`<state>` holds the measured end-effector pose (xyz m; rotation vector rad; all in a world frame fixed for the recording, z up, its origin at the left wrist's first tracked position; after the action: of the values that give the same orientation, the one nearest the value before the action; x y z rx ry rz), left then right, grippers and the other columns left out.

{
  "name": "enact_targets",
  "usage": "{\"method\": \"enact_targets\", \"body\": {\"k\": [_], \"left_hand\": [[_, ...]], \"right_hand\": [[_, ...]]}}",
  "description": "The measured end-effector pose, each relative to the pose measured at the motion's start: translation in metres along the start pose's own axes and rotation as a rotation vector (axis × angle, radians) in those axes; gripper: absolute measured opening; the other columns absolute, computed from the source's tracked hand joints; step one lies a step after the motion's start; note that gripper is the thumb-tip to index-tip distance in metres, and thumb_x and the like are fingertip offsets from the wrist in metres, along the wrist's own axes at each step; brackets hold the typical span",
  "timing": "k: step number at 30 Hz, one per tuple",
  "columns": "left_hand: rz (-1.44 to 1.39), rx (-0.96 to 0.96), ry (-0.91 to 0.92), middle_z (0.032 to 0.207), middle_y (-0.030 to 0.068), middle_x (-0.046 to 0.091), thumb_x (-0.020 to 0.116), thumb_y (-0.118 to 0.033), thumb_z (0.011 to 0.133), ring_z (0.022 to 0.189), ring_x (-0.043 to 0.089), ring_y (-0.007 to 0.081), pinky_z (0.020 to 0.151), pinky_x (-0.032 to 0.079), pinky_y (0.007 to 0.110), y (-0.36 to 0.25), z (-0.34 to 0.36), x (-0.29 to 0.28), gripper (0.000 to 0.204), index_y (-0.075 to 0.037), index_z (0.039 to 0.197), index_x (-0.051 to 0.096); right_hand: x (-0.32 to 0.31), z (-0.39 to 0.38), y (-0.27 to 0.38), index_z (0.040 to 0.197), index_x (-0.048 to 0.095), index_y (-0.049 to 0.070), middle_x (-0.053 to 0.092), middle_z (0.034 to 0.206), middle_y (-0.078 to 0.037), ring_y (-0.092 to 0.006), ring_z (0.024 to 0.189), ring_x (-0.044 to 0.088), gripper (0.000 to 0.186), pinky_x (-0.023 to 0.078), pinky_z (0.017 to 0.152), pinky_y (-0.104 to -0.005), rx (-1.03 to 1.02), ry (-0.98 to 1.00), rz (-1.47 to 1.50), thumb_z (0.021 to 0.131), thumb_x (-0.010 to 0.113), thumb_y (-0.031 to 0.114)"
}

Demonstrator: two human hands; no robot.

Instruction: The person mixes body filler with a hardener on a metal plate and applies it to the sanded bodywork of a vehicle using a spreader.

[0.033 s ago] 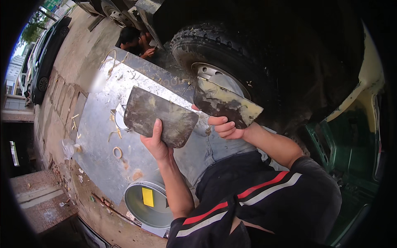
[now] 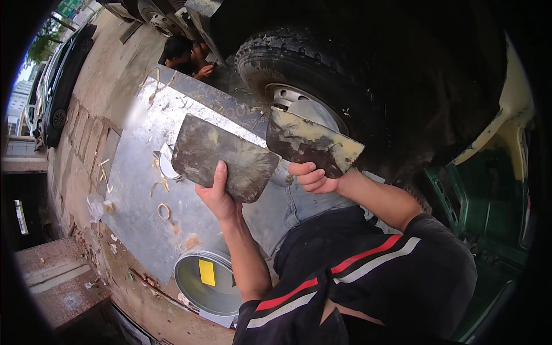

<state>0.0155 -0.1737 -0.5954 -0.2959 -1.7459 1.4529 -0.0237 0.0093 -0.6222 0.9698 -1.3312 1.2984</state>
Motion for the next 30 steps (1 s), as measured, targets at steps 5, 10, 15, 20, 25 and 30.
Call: {"method": "enact_targets", "body": {"k": [5, 10, 15, 20, 25, 30], "left_hand": [[0.111, 0.028, 0.041, 0.111, 0.0155, 0.066, 0.070, -0.001, 0.085, 0.095, 0.066, 0.0227, 0.087, 0.053, 0.035, -0.009, 0.000, 0.018, 0.038, 0.009, 0.119, 0.057], [0.239, 0.018, 0.103, 0.103, 0.0107, 0.068, 0.075, -0.001, 0.083, 0.090, 0.064, 0.0169, 0.085, 0.050, 0.031, -0.012, -0.004, 0.020, 0.029, 0.005, 0.109, 0.063], [0.291, 0.055, 0.121, 0.101, 0.0098, 0.068, 0.075, -0.003, 0.084, 0.089, 0.064, 0.0159, 0.085, 0.050, 0.030, -0.005, -0.015, 0.023, 0.027, 0.005, 0.107, 0.064], [0.217, -0.046, 0.086, 0.103, 0.0095, 0.068, 0.076, -0.003, 0.083, 0.093, 0.062, 0.0158, 0.088, 0.048, 0.030, -0.013, 0.000, 0.008, 0.028, 0.005, 0.107, 0.064], [0.423, 0.166, 0.182, 0.104, 0.0100, 0.068, 0.077, -0.004, 0.083, 0.094, 0.062, 0.0167, 0.088, 0.048, 0.032, -0.013, -0.024, 0.040, 0.030, 0.006, 0.108, 0.064], [0.303, 0.008, 0.170, 0.107, 0.0105, 0.068, 0.075, -0.003, 0.084, 0.095, 0.063, 0.0170, 0.088, 0.049, 0.031, -0.004, -0.005, 0.022, 0.030, 0.006, 0.110, 0.063]], "right_hand": [[-0.015, -0.004, -0.019, 0.118, 0.054, 0.008, 0.044, 0.070, -0.004, -0.0115, 0.051, 0.043, 0.040, 0.035, 0.041, -0.0230, 0.133, 0.006, -0.013, 0.100, 0.041, 0.042], [-0.037, -0.012, -0.039, 0.090, 0.055, 0.008, 0.044, 0.069, -0.003, -0.0117, 0.055, 0.043, 0.033, 0.034, 0.041, -0.0240, 0.425, 0.164, 0.040, 0.097, 0.044, 0.038], [-0.069, -0.010, -0.042, 0.080, 0.050, 0.010, 0.043, 0.068, -0.002, -0.0110, 0.053, 0.042, 0.029, 0.034, 0.042, -0.0248, 0.316, -0.074, 0.119, 0.094, 0.045, 0.036], [-0.055, -0.015, -0.046, 0.083, 0.050, 0.010, 0.043, 0.068, -0.002, -0.0100, 0.052, 0.040, 0.029, 0.032, 0.041, -0.0247, 0.340, -0.069, 0.119, 0.093, 0.045, 0.037], [-0.076, -0.010, -0.038, 0.091, 0.050, 0.009, 0.044, 0.068, -0.001, -0.0091, 0.051, 0.040, 0.030, 0.031, 0.041, -0.0249, 0.263, -0.109, 0.012, 0.093, 0.044, 0.038], [-0.085, -0.016, -0.045, 0.090, 0.053, 0.014, 0.043, 0.068, -0.002, -0.0102, 0.052, 0.040, 0.029, 0.030, 0.042, -0.0257, 0.337, -0.167, 0.098, 0.092, 0.044, 0.042]]}}
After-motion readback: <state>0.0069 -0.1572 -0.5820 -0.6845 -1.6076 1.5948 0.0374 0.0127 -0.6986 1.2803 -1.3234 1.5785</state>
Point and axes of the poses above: each hand's wrist, its own z-axis towards the middle knuckle, its own x-axis out of the palm, y = z × x, the point moved 10 cm from there along z, towards the middle knuckle
